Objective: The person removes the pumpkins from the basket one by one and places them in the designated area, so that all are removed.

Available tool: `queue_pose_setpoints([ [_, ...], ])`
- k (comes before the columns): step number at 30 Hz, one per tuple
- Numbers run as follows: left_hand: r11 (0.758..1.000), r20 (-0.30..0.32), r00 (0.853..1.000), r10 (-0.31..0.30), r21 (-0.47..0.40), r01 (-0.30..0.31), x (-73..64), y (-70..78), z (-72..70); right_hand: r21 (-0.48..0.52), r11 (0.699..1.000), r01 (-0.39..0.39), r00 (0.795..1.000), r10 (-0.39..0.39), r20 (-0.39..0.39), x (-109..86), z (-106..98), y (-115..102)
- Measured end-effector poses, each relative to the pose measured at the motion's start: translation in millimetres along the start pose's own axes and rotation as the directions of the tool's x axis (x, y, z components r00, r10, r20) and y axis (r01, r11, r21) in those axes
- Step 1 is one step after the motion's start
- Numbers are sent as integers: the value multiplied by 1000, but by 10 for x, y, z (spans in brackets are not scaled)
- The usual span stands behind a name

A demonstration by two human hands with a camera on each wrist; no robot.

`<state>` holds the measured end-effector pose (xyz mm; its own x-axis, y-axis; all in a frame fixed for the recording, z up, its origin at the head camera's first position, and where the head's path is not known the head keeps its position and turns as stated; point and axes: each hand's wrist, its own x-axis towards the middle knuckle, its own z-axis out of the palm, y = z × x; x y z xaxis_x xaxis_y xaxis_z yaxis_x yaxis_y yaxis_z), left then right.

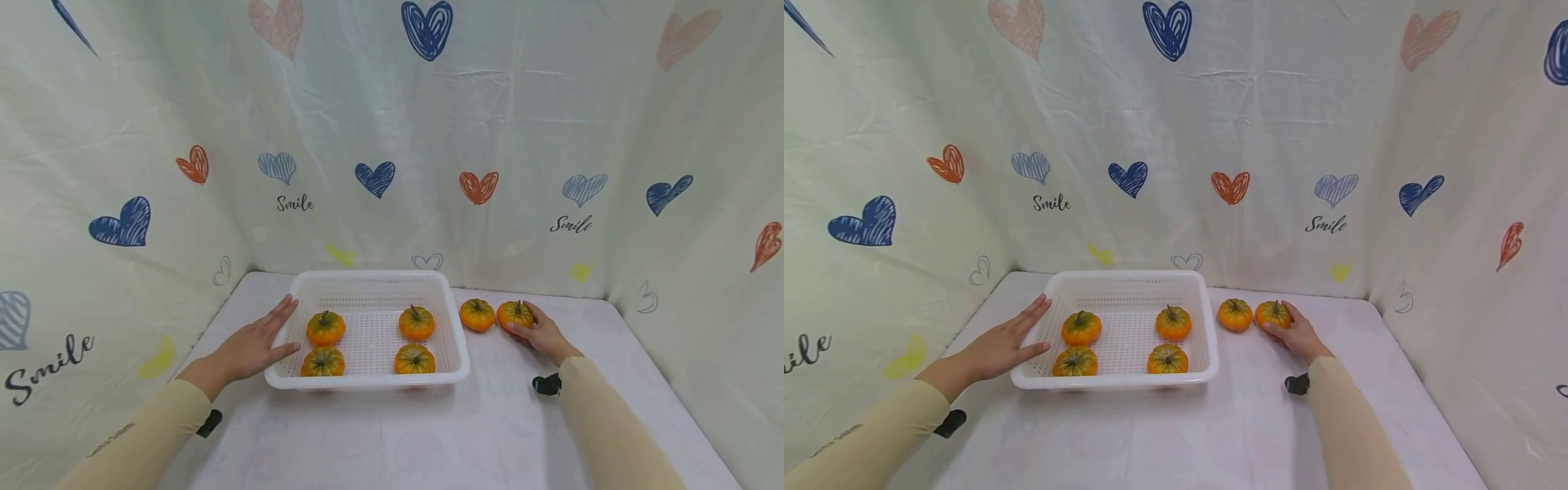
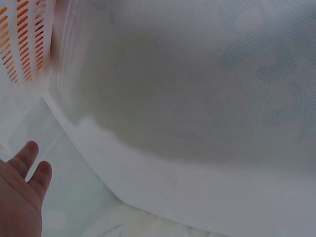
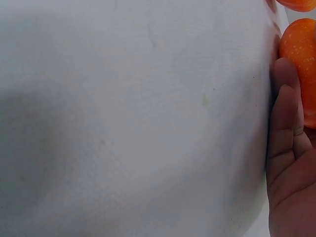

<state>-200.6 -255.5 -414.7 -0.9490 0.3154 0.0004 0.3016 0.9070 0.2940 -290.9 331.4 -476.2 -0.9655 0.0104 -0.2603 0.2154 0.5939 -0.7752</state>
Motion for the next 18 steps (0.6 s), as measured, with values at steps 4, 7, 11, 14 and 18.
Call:
queue_pose_setpoints([
  [4,1000,2,1000,3,3,-3,-3,5,-5,10,1000,-3,1000,3,-3,-3,9,5],
  [7,1000,4,1000,2,2,-2,-11,8,-10,12,1000,-3,1000,3,-5,1,17,13],
  [11,1000,4,1000,-2,-4,2,-18,20,-20,7,1000,1,1000,-1,-9,6,20,25],
  [14,1000,4,1000,-4,-2,4,-18,28,-26,1,1000,-2,1000,2,-11,11,21,34],
  [18,1000,3,1000,-2,2,2,-18,27,-25,-8,1000,-4,1000,4,-15,14,21,41],
])
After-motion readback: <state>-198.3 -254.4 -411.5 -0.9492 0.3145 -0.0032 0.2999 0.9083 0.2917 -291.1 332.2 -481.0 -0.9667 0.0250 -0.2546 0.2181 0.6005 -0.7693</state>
